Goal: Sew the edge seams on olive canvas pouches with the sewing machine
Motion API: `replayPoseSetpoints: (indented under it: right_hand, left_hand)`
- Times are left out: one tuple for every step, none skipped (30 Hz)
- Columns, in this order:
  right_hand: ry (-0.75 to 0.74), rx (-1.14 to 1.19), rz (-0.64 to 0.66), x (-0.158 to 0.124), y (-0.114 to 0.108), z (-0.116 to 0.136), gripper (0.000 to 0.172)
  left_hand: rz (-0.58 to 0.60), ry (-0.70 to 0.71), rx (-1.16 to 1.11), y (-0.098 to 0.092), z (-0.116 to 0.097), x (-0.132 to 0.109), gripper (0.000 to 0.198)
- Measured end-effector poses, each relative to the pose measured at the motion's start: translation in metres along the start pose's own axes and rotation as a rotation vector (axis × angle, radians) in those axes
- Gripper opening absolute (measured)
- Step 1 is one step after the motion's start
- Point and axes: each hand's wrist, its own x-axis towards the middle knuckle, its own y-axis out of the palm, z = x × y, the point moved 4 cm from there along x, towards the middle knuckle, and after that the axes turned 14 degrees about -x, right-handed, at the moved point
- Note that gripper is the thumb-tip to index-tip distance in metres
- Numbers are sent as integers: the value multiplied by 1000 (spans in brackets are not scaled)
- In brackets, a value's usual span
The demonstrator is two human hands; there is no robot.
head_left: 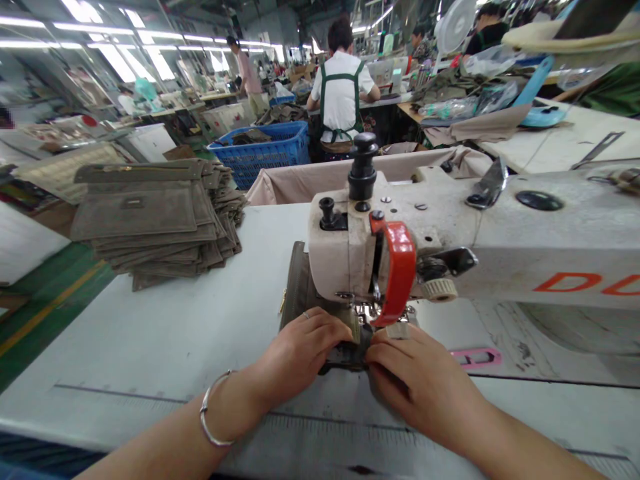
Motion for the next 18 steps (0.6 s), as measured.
replayPoseSetpoints:
  right_hand:
    - [8,6,-14,0,-1,0,16]
    - [8,5,-24,0,-1,0,17]
    - [0,-1,-21,0,0,0,20]
    - [-11,-12,-6,0,1,1,22]
    - [-20,-26,14,0,2,2,23]
    - [-25,-37,33,0,3,3,22]
    - [-22,-43,46,0,3,3,19]
    - [-12,-44,45,-1,2,3,16]
    - [0,-40,36,-1,1,4,14]
    - [7,-38,24,-1,0,4,14]
    - [6,-40,16,-2,0,4,15]
    - [1,-46,13,-2,-1,5,17]
    - [-6,-55,18,-2,0,6,22]
    - [-9,-62,28,-1,1,6,26]
    - [-9,-65,36,-1,2,6,28]
    - [-6,-60,38,0,3,6,27]
    - [-5,-50,36,0,4,5,26]
    - [-8,-37,29,1,4,5,26]
  left_hand:
    - [-5,-11,-3,0,1,0,27]
    - [-13,-24,-7,0,1,0,26]
    - [-20,-34,-11,0,2,-1,25]
    - [-27,-42,-15,-1,2,-1,24]
    - [-35,-48,-20,-1,2,-1,23]
    - [-42,-48,-26,-1,1,-1,23]
    - [-43,-43,-32,-1,1,0,23]
    - [-45,-36,-37,-1,0,0,24]
    - [-48,-34,-39,-1,-1,0,24]
    - [-51,-35,-40,-2,-1,0,23]
    - [-54,-40,-42,-1,0,0,23]
    - [-57,-50,-43,-1,1,0,23]
    - [-61,-60,-41,-1,1,-1,22]
    - [-67,-67,-38,-1,3,-1,22]
    - [-69,-67,-34,0,3,-2,22]
    - [-67,-52,-27,0,4,-3,23]
    - [-58,-23,-13,1,3,-3,24]
    - [-43,13,9,2,2,-4,25]
